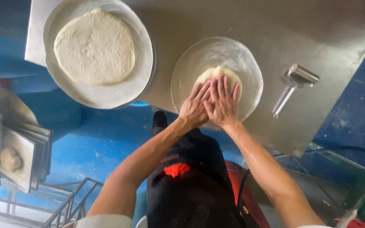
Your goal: The person prepares dough in pans by using a roller to flatten it and by hand to press it into the edges of the pans, moving between a stack of dough balls and the workstation.
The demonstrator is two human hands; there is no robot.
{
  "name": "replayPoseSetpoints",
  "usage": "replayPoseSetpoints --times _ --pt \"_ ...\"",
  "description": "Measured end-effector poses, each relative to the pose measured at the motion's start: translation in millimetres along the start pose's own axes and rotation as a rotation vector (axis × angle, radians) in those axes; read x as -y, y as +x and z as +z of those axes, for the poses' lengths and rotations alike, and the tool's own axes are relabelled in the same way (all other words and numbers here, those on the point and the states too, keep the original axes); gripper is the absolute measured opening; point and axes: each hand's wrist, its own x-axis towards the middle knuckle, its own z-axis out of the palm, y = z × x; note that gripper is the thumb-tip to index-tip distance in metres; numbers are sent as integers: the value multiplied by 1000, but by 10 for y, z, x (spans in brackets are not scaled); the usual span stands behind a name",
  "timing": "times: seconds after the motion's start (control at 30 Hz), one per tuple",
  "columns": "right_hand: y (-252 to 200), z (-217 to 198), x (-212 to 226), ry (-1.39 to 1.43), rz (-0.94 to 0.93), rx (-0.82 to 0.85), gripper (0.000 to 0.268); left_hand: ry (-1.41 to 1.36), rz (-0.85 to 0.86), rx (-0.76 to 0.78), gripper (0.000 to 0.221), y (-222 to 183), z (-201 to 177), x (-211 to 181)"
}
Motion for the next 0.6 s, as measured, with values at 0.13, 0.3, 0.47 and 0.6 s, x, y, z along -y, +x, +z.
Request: replayPoseSetpoints --times 0.13,0.3,0.47,0.6 --pt "51 124 -31 43 3 53 83 -68 -63 -1 63 -38 33 143" --pt "68 -109 -49 58 65 120 77 89 -106 126 70 -31 -274 -16" --pt "153 -78 -198 -109 88 72 81 176 24 -21 69 291 -214 91" --pt "231 -171 -322 18 151 169 80 43 -19 212 73 474 -284 107"
